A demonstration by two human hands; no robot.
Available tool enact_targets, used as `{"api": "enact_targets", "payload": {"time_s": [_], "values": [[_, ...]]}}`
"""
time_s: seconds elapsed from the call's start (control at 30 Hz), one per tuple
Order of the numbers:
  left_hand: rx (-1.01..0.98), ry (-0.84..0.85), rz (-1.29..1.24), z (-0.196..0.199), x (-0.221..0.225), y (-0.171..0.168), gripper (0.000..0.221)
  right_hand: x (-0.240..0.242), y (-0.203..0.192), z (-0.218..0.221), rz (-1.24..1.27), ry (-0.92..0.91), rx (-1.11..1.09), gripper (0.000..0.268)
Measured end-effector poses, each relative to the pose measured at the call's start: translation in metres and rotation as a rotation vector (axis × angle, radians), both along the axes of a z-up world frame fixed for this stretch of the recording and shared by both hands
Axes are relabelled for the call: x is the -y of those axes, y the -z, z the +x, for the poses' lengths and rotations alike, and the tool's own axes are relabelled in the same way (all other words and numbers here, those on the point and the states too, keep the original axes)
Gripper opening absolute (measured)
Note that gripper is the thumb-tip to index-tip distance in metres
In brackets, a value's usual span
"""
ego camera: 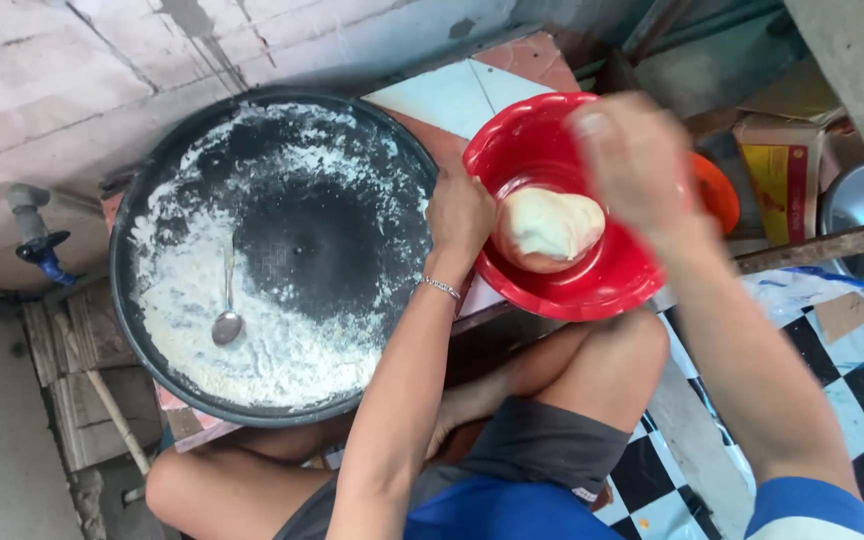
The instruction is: Kneading dough in a bowl and shaping it into small balls on a tray.
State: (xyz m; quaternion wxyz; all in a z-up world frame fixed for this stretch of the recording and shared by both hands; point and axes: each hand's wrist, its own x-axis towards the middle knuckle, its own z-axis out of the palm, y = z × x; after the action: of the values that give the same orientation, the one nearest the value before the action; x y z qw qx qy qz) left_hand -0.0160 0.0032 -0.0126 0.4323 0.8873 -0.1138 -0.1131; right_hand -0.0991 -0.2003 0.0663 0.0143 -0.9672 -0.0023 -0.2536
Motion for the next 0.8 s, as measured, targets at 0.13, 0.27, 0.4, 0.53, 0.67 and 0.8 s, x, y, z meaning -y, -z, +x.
{"api": "enact_targets", "payload": {"time_s": [0.13,0.27,0.4,0.53,0.67,0.8], "values": [[0.004,-0.008,-0.048,-0.001,-0.003,0.008,0.036,-0.040,0.111,0.020,0.171,-0.059,-0.410,0.049],[-0.022,0.012,-0.054,0.000,-0.004,0.009,0.037,-0.036,0.127,0.039,0.001,-0.089,-0.465,0.045],[-0.023,-0.031,-0.090,-0.005,-0.006,0.012,0.034,-0.022,0.129,0.077,-0.056,-0.177,-0.478,0.057],[-0.040,-0.128,-0.182,-0.005,-0.007,-0.004,0.031,-0.038,0.094,0.055,0.121,-0.106,-0.697,0.067],[-0.051,-0.122,-0.131,-0.011,-0.008,0.002,0.027,-0.045,0.018,-0.006,0.352,-0.451,-0.916,0.060],[-0.050,-0.036,-0.242,-0.016,-0.006,-0.006,0.028,-0.023,0.042,0.006,0.436,-0.076,-0.621,0.042]]}}
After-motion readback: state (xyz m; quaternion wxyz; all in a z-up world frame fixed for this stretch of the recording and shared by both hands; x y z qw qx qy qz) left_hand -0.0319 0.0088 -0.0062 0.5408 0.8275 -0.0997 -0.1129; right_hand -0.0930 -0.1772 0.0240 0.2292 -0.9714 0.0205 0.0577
